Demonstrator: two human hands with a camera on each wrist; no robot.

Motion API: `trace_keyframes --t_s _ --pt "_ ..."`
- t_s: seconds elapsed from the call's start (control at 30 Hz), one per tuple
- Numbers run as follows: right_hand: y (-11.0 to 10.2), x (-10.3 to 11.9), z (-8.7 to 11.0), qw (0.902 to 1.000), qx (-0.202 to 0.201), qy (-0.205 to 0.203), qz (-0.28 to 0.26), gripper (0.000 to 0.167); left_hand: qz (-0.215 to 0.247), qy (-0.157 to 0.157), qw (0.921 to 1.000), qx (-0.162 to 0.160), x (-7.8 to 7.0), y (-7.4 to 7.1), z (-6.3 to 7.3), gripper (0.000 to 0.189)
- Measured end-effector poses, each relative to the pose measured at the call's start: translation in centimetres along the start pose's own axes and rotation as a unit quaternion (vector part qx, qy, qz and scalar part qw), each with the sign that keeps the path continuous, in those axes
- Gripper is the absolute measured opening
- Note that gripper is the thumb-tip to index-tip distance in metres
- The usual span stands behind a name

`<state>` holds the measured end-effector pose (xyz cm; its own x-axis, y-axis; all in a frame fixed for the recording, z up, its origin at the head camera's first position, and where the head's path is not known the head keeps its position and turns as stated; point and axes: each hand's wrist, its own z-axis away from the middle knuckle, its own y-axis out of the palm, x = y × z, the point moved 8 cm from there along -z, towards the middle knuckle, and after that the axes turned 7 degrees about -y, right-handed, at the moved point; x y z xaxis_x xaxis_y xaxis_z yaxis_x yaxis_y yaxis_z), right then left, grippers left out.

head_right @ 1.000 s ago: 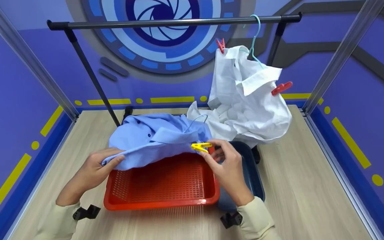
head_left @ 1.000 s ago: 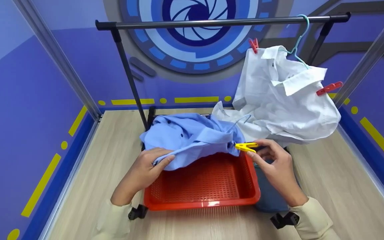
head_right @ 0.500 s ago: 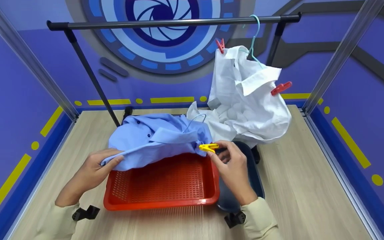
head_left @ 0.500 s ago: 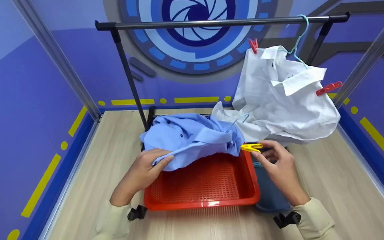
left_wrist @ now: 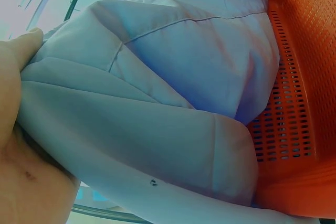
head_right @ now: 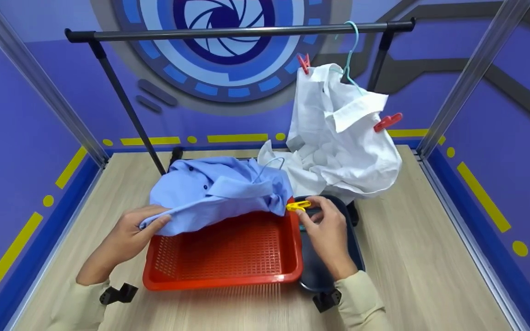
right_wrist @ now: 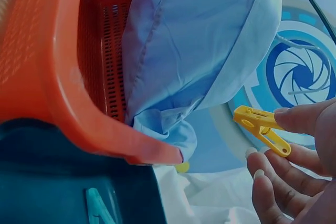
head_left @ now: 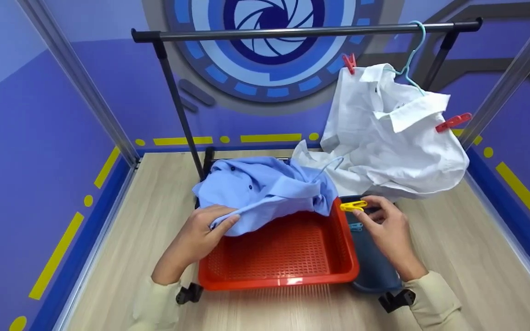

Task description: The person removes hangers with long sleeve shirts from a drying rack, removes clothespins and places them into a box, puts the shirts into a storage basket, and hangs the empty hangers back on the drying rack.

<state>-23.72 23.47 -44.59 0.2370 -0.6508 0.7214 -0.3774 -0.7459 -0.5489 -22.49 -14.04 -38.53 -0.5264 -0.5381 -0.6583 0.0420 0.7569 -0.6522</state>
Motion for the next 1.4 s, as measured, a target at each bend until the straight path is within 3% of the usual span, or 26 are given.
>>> trace_keyframes --t_s 0.4,0.83,1.4 --pt "0.8 -1.4 0.1 0.9988 0.043 0.010 0.023 0.034 -0.005 0.015 0.9999 -0.007 -0.1 0.0 0.0 0.018" --pt "1.5 -2.3 -0.3 0.9948 0.087 -0.018 0.050 0.028 -0.006 0.018 0.9998 -0.008 -0.2 0.0 0.1 0.018" --pt "2.2 -3.8 -0.4 0.9905 0.125 0.007 0.057 0.025 -0.002 0.015 0.9999 -0.008 -0.2 0.0 0.1 0.018"
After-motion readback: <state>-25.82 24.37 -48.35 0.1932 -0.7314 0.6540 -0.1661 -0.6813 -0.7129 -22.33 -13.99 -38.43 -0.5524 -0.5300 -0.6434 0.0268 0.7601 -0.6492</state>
